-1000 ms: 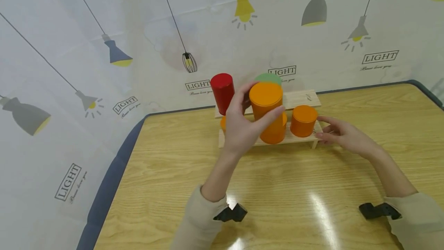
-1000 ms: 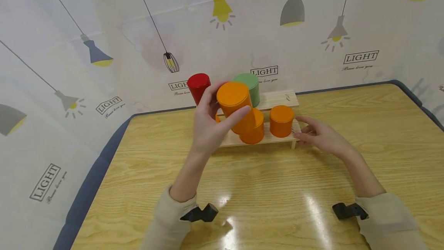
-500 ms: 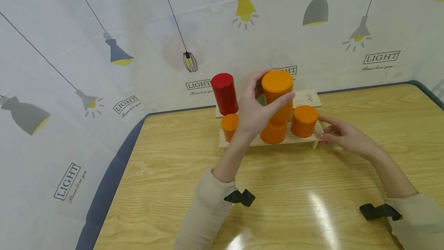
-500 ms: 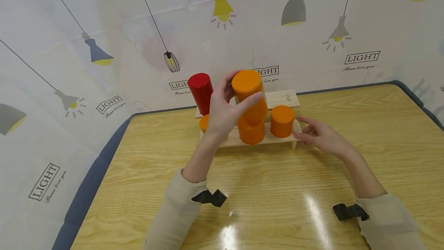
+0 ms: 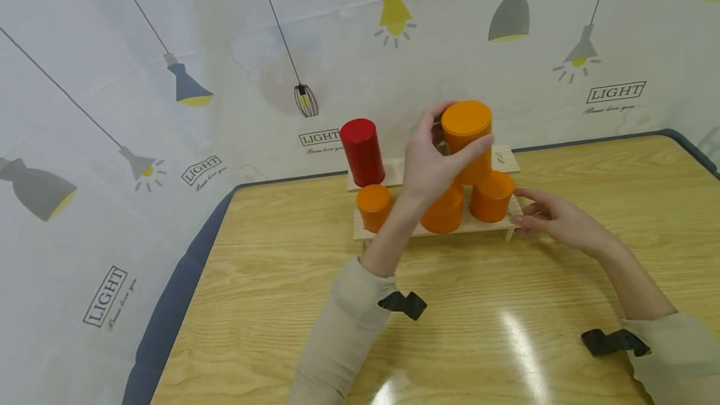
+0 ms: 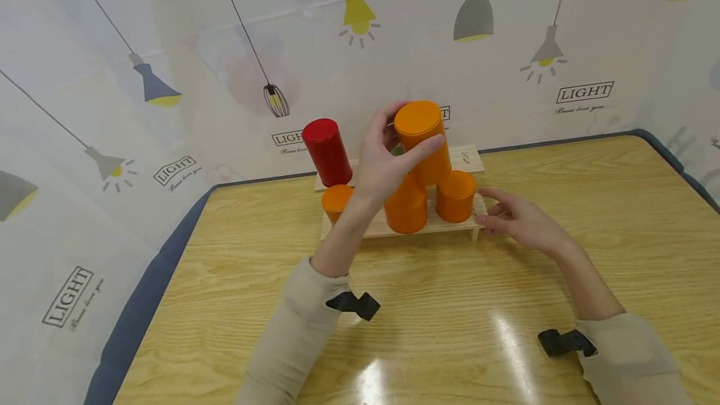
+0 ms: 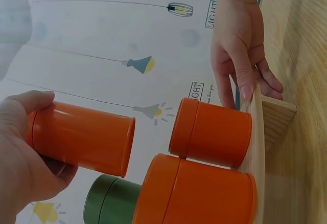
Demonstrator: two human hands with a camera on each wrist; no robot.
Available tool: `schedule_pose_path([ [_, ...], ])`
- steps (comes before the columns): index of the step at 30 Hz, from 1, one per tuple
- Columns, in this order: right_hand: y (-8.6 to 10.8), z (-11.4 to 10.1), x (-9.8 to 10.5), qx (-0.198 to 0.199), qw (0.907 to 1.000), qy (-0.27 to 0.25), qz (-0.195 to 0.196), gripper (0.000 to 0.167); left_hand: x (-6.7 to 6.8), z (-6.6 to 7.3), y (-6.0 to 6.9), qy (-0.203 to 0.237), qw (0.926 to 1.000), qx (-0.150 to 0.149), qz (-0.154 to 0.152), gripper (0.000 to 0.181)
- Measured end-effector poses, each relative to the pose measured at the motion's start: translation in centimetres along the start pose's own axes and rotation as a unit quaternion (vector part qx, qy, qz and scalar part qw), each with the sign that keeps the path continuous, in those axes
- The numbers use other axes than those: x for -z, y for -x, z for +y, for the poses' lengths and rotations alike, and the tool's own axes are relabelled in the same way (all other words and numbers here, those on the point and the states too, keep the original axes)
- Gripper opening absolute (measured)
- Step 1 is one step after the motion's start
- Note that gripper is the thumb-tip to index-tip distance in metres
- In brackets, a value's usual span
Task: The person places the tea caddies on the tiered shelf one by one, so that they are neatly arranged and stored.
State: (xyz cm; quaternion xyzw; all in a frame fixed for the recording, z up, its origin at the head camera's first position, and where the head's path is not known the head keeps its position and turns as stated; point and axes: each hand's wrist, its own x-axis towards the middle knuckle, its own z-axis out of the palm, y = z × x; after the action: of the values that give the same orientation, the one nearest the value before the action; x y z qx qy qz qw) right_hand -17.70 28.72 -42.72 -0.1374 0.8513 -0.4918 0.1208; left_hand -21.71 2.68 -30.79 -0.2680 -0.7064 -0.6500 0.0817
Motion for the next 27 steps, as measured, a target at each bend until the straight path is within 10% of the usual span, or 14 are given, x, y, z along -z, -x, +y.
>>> schedule_pose_path([
  [27, -0.2, 0.1, -0.1, -0.010, 0.9999, 0.010, 0.005, 0.068, -2.0, -2.2, -4.2, -0.070, 0.9958, 0.045, -0.037, 0.065],
])
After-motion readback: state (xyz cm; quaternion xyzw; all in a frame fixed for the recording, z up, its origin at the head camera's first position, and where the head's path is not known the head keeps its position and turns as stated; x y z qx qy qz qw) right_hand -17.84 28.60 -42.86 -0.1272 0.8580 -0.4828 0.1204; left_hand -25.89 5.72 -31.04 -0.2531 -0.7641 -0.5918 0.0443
